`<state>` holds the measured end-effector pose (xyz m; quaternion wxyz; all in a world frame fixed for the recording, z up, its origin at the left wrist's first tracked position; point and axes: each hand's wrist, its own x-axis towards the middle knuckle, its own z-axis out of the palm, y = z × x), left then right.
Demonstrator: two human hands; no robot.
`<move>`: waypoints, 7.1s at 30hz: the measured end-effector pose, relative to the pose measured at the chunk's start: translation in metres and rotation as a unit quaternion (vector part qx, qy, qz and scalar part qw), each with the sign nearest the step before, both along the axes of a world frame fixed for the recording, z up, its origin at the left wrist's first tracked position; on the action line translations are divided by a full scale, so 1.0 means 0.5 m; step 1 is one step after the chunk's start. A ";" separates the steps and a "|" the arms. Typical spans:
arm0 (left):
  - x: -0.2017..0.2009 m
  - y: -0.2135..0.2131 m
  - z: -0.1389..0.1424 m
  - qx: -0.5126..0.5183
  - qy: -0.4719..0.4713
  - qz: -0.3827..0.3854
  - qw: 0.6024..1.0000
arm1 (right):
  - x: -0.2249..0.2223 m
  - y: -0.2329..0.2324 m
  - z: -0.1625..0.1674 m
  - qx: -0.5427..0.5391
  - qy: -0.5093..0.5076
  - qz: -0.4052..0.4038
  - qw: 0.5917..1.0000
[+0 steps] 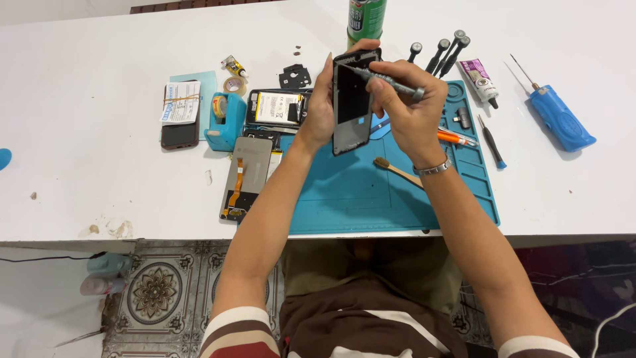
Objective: The person disassembles a smartphone on a blue repair mat, unscrewing the back cover with a screwdriver and lifting the cover off. They then unscrew and remove a bracket from the frame, clean the frame with a brush, and pick up a tube of adhesive near the end.
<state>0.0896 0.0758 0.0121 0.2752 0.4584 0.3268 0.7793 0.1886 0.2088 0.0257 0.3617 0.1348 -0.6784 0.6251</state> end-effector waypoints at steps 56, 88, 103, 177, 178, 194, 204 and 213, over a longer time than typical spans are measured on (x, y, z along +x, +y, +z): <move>-0.088 -0.083 0.021 0.112 -0.014 0.012 0.994 | 0.004 -0.059 -0.003 0.288 -0.023 0.086 0.954; -0.013 -0.002 -0.006 0.100 0.001 -0.062 0.993 | 0.026 -0.054 0.014 0.176 0.084 -0.033 0.980; -0.027 -0.009 -0.008 0.088 0.025 -0.002 0.996 | 0.022 -0.050 0.012 0.176 0.053 -0.021 0.983; -0.025 -0.019 0.011 0.142 -0.092 -0.098 0.981 | 0.022 -0.055 -0.013 0.212 -0.017 0.023 0.977; -0.027 -0.018 0.012 0.146 -0.094 -0.099 0.980 | 0.023 -0.055 -0.011 0.216 -0.032 0.029 0.975; -0.059 -0.045 0.022 0.118 -0.030 -0.020 0.992 | 0.011 -0.012 0.001 0.315 -0.057 0.012 0.947; -0.050 -0.051 0.028 0.100 -0.013 0.087 0.991 | 0.004 0.016 -0.001 0.288 -0.092 0.014 0.953; -0.035 -0.040 0.033 0.113 -0.013 0.137 0.984 | 0.008 -0.025 -0.012 0.264 -0.114 0.035 0.957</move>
